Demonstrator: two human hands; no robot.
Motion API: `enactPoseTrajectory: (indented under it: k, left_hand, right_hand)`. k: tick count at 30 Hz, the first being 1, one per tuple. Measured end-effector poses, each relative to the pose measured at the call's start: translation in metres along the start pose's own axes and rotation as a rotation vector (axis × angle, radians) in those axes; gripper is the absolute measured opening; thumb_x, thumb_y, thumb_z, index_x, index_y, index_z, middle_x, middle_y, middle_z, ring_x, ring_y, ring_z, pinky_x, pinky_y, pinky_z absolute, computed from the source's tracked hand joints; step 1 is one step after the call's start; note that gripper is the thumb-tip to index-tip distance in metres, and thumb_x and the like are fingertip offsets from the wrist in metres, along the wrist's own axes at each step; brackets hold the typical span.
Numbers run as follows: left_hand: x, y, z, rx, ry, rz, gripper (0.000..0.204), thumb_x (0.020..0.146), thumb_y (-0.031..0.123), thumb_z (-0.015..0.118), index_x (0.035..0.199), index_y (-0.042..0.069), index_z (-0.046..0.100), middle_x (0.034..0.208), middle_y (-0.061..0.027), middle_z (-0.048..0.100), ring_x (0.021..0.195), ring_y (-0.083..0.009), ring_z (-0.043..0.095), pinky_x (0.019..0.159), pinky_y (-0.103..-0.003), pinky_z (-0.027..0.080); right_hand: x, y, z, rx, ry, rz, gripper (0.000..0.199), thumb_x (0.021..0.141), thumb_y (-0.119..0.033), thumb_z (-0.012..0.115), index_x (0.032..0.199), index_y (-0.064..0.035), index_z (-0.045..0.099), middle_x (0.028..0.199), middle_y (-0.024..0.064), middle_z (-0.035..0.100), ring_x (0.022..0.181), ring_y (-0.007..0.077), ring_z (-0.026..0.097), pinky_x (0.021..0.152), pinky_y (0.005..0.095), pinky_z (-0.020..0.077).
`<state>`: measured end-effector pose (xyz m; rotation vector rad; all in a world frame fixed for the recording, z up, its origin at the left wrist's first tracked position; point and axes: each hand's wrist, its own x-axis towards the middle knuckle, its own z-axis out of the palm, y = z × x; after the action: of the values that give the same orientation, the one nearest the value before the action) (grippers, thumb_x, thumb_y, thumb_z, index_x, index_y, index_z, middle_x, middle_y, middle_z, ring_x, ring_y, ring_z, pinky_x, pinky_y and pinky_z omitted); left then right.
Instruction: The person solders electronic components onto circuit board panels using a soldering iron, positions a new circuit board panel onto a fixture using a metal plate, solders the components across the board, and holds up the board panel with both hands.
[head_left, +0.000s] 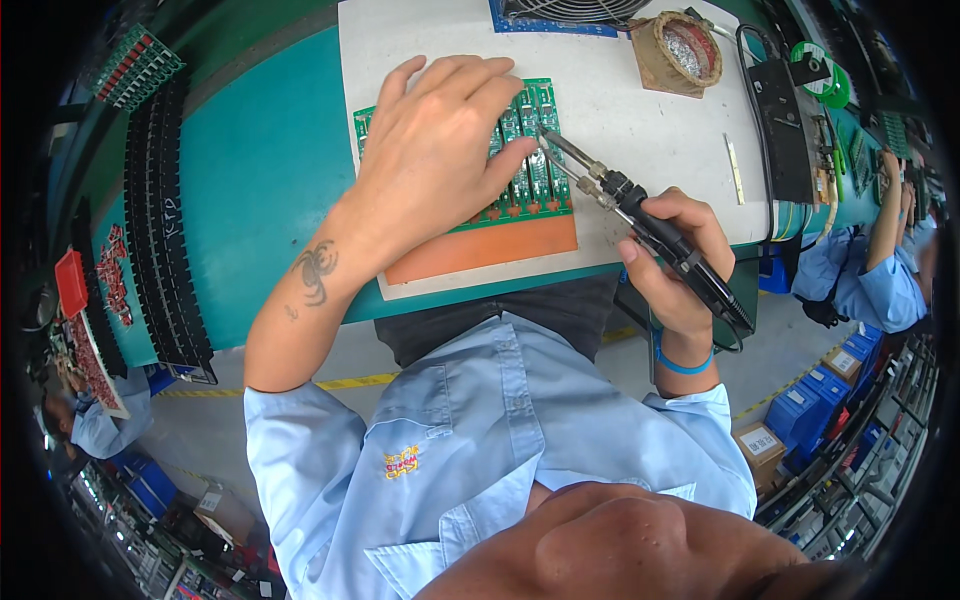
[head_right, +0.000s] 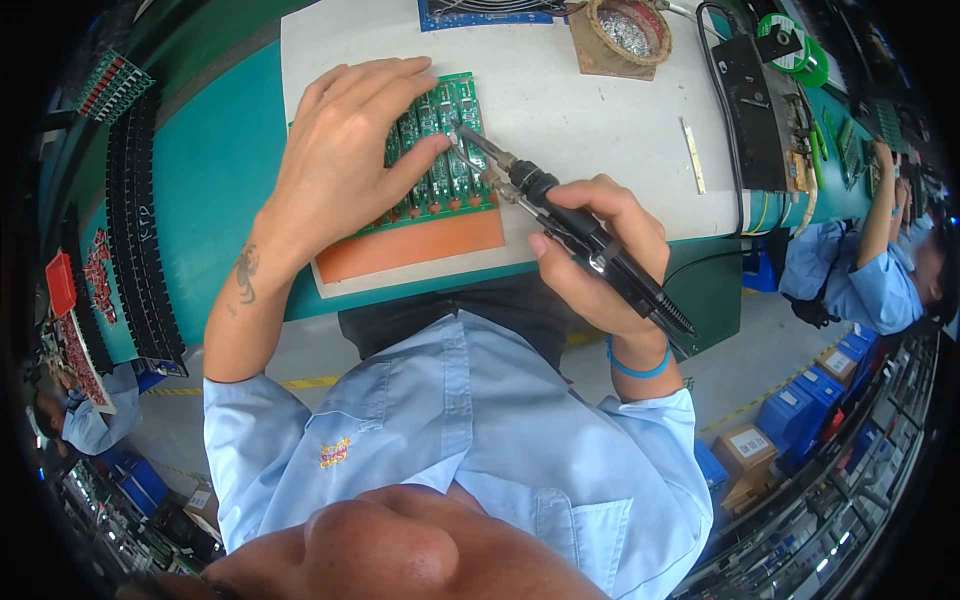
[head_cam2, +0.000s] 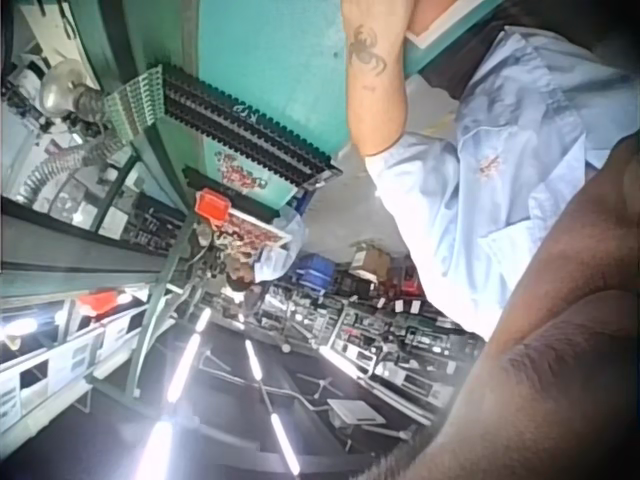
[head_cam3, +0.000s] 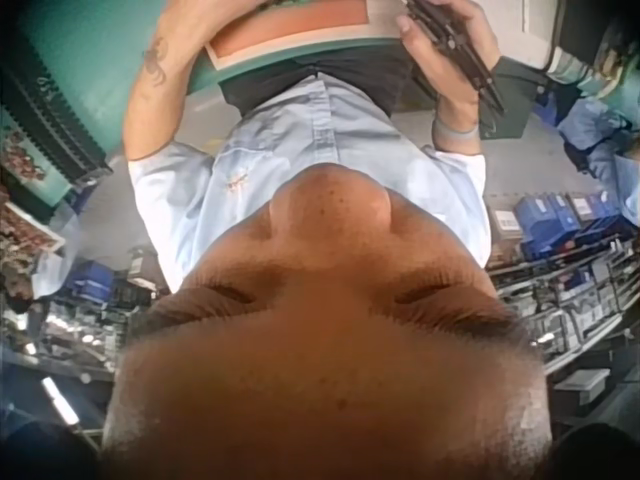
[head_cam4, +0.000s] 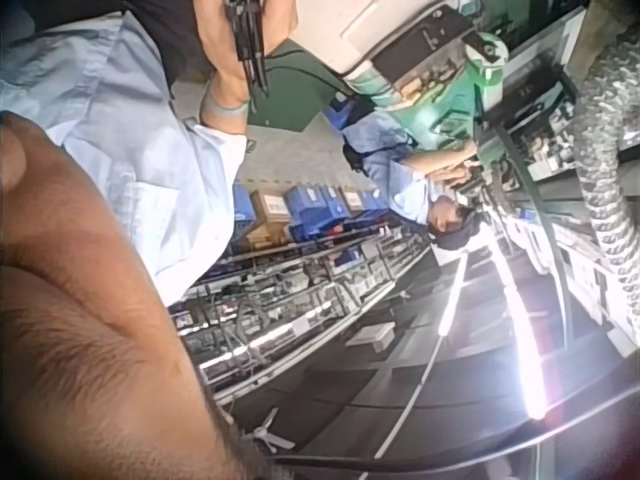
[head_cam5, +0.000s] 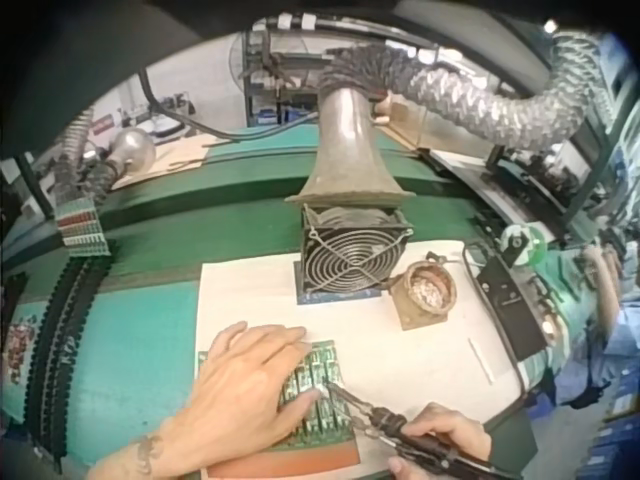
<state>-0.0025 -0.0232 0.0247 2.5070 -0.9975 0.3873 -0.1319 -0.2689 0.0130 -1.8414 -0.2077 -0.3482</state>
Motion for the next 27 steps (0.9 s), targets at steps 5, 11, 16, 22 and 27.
enactPoseTrajectory:
  k: [5, 11, 16, 22, 27]
  left_hand:
    - [-0.001, -0.002, -0.005, -0.009, -0.056, -0.034, 0.034, 0.083, 0.016, 0.082, 0.115, 0.005, 0.075, 0.131, -0.0071, 0.074, 0.118, -0.0262, 0.07, 0.103, -0.042, 0.053]
    - [-0.003, -0.003, -0.004, -0.038, -0.096, -0.057, 0.033, 0.083, 0.014, 0.082, 0.114, 0.004, 0.074, 0.13, -0.0075, 0.075, 0.115, -0.0279, 0.071, 0.1, -0.043, 0.055]
    - [-0.004, -0.003, -0.004, -0.035, -0.083, -0.05, 0.031, 0.083, 0.014, 0.082, 0.112, 0.004, 0.074, 0.13, -0.0076, 0.075, 0.114, -0.0286, 0.072, 0.098, -0.043, 0.056]
    - [-0.002, -0.003, -0.004, -0.022, -0.112, -0.053, 0.031, 0.084, 0.015, 0.082, 0.111, 0.003, 0.073, 0.129, -0.0077, 0.075, 0.112, -0.0292, 0.072, 0.097, -0.043, 0.056]
    - [-0.004, -0.006, -0.001, -0.031, -0.096, -0.031, 0.031, 0.084, 0.016, 0.082, 0.112, 0.004, 0.074, 0.129, -0.0075, 0.075, 0.113, -0.0283, 0.071, 0.098, -0.042, 0.055]
  right_hand:
    - [0.005, 0.002, 0.002, -0.009, -0.051, 0.011, 0.04, 0.077, 0.003, 0.081, 0.115, 0.0018, 0.067, 0.094, 0.0121, 0.071, 0.074, 0.0179, 0.062, 0.069, 0.027, 0.0484]
    - [0.009, 0.003, 0.005, -0.009, -0.106, 0.038, 0.04, 0.078, 0.005, 0.081, 0.114, 0.0027, 0.065, 0.093, 0.012, 0.07, 0.076, 0.0174, 0.062, 0.071, 0.0263, 0.0489]
    - [0.011, 0.001, 0.004, -0.017, -0.129, 0.034, 0.04, 0.078, 0.005, 0.08, 0.115, 0.0029, 0.065, 0.094, 0.0123, 0.07, 0.077, 0.0176, 0.063, 0.071, 0.0263, 0.0497]
    - [0.01, -0.002, 0.006, -0.046, -0.127, 0.021, 0.04, 0.078, 0.006, 0.079, 0.115, 0.0033, 0.065, 0.096, 0.0132, 0.07, 0.077, 0.018, 0.064, 0.072, 0.0263, 0.0499]
    - [0.007, -0.003, 0.006, -0.07, -0.109, 0.018, 0.04, 0.077, 0.005, 0.08, 0.115, 0.0032, 0.065, 0.098, 0.0138, 0.07, 0.078, 0.0185, 0.064, 0.073, 0.0266, 0.0499]
